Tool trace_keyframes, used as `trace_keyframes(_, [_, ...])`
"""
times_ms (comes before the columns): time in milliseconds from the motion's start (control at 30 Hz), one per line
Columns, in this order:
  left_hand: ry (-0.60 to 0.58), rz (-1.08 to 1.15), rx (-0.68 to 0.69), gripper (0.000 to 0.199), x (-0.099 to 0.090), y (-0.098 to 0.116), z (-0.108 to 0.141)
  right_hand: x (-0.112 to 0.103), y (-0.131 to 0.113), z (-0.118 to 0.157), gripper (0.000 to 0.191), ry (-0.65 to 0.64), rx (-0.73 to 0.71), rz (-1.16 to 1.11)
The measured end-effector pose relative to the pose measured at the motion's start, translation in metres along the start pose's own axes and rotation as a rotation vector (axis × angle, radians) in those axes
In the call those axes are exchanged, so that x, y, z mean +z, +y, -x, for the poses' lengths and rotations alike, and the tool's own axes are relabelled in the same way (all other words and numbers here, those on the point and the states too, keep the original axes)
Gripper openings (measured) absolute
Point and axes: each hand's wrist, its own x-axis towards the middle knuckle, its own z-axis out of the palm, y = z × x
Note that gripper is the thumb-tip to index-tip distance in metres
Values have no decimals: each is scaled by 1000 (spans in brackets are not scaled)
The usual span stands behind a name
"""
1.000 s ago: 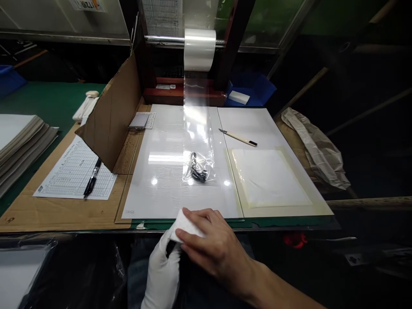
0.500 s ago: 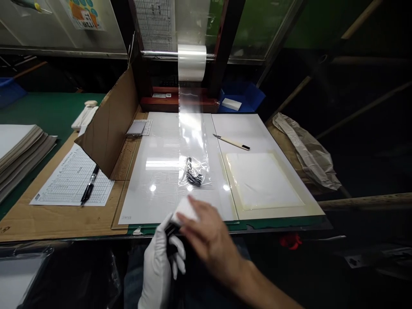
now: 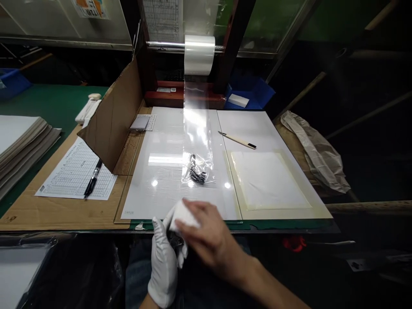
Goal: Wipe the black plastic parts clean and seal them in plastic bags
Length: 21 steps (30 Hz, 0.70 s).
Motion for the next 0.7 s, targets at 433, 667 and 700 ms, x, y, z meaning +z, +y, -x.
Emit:
trace_keyframes(433, [4,-74,46,77,2,-3,1,12,-19,13,41,147,226,193])
trace_keyframes(667, [-57,-263,90,68,2,3,1,8,-5,21,39,194,272,218])
trace_keyframes(700, [-77,-284,87,64,0,7,1,4,-2,23,39,210,322,171])
